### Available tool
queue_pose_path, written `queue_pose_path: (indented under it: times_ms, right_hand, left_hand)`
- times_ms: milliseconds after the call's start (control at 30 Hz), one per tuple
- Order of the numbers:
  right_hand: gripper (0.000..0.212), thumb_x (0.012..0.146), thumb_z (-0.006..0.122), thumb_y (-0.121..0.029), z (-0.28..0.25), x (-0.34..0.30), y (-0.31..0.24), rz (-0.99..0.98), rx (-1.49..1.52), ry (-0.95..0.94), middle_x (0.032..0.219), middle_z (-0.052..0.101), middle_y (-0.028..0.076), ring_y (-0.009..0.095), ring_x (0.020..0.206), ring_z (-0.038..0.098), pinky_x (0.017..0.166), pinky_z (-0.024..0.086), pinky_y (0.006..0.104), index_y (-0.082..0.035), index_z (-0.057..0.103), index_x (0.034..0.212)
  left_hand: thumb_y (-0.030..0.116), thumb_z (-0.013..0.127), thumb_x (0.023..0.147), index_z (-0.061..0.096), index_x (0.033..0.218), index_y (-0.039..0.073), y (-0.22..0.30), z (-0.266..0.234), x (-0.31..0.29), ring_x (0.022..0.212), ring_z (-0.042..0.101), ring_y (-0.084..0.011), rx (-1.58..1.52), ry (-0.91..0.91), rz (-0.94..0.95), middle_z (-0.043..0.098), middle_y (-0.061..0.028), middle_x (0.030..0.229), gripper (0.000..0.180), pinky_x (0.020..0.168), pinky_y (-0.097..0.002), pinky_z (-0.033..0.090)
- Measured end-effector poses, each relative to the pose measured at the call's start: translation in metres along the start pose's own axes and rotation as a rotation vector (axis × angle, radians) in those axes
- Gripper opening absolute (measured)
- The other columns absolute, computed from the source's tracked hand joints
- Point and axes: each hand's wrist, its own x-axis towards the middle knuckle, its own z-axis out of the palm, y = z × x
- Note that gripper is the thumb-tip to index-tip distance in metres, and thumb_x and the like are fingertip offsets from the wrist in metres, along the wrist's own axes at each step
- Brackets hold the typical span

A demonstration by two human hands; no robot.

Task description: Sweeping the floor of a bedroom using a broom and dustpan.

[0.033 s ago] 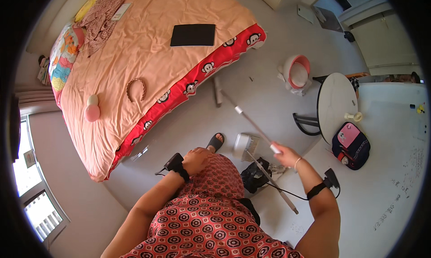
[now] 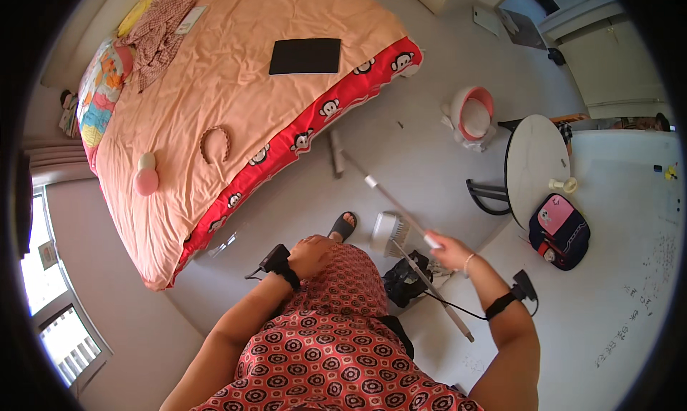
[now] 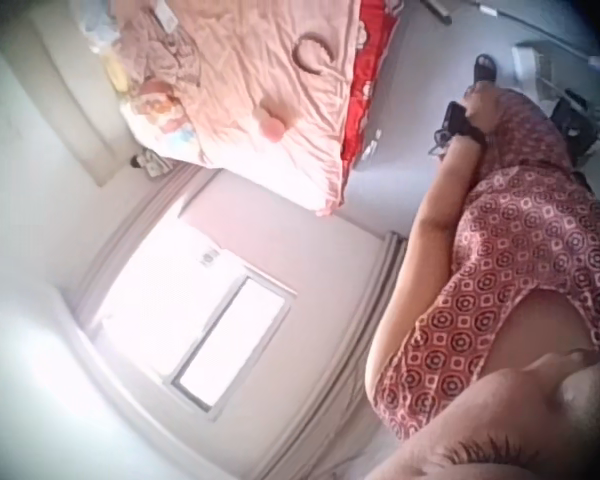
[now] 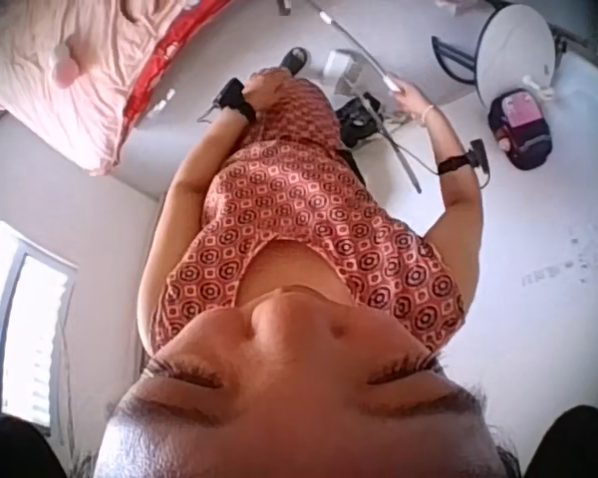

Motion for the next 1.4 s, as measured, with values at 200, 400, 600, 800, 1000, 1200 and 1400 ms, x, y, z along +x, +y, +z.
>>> queue_pose_path:
  times_ms: [200, 400, 600, 800, 1000, 1200, 1400]
  right_hand:
    - [0.066, 0.091, 0.066, -0.017, 0.075, 0.089, 0.032, -0.335, -0.546, -0.049, 0.108, 0.07, 0.019, 0.029, 0.092, 0.068, 0.085, 0.053, 0.0374, -0.029, 0.043, 0.152]
    - [0.066, 0.088, 0.069, -0.014, -0.004, 0.099, 0.077, -0.261, -0.617, 0.057, 0.115, 0.07, 0.02, 0.029, 0.097, 0.07, 0.087, 0.054, 0.0374, -0.032, 0.048, 0.149]
    - [0.069, 0.087, 0.069, -0.01, -0.13, 0.034, 0.07, -0.125, -0.64, 0.194, 0.115, 0.07, 0.019, 0.032, 0.096, 0.07, 0.085, 0.055, 0.0368, -0.036, 0.049, 0.147]
    - [0.068, 0.087, 0.066, -0.009, -0.114, -0.011, 0.002, -0.079, -0.808, 0.312, 0.12, 0.068, 0.02, 0.036, 0.1, 0.069, 0.088, 0.055, 0.0381, -0.037, 0.049, 0.147]
    - [0.07, 0.085, 0.061, -0.011, 0.039, -0.024, -0.041, -0.108, -0.805, 0.268, 0.105, 0.069, 0.024, 0.042, 0.095, 0.067, 0.085, 0.054, 0.0498, -0.029, 0.043, 0.15]
    - [0.067, 0.089, 0.055, -0.012, 0.198, -0.008, -0.034, -0.004, -0.445, 0.345, 0.104, 0.066, 0.027, 0.043, 0.091, 0.067, 0.08, 0.054, 0.0514, -0.025, 0.038, 0.153]
    - [0.065, 0.086, 0.053, -0.009, 0.307, -0.052, 0.0, -0.053, -0.208, 0.618, 0.094, 0.066, 0.021, 0.041, 0.084, 0.066, 0.075, 0.053, 0.051, -0.026, 0.045, 0.148]
  left_hand:
    - [0.023, 0.059, 0.094, 0.064, 0.117, 0.01, 0.001, -0.004, 0.008, 0.11, 0.063, -0.0365, 0.028, 0.016, -0.061, 0.067, -0.0141, 0.116, 0.027, 0.097, -0.0487, 0.049]
    - [0.025, 0.06, 0.094, 0.064, 0.112, 0.01, -0.001, -0.001, 0.005, 0.107, 0.064, -0.0362, 0.048, -0.046, -0.094, 0.068, -0.013, 0.113, 0.024, 0.094, -0.0489, 0.05]
    - [0.023, 0.063, 0.091, 0.065, 0.112, 0.01, 0.001, 0.01, 0.021, 0.107, 0.065, -0.0355, 0.054, -0.066, -0.041, 0.067, -0.0135, 0.113, 0.025, 0.093, -0.0487, 0.051]
    - [0.021, 0.065, 0.088, 0.065, 0.112, 0.01, 0.005, 0.005, 0.042, 0.101, 0.066, -0.033, 0.042, 0.05, 0.219, 0.067, -0.0131, 0.107, 0.026, 0.089, -0.0468, 0.052]
    - [0.019, 0.065, 0.088, 0.065, 0.108, 0.01, 0.009, -0.019, 0.072, 0.091, 0.068, -0.0308, 0.111, -0.03, 0.4, 0.069, -0.0104, 0.1, 0.021, 0.079, -0.0472, 0.052]
    - [0.017, 0.062, 0.092, 0.066, 0.107, 0.006, 0.035, -0.057, 0.099, 0.095, 0.066, -0.0336, 0.078, -0.163, 0.489, 0.07, -0.0112, 0.103, 0.019, 0.086, -0.0487, 0.05]
    - [0.018, 0.062, 0.094, 0.068, 0.107, 0.005, 0.094, -0.032, 0.112, 0.105, 0.063, -0.0345, -0.032, -0.276, 0.617, 0.07, -0.0134, 0.11, 0.02, 0.093, -0.0458, 0.05]
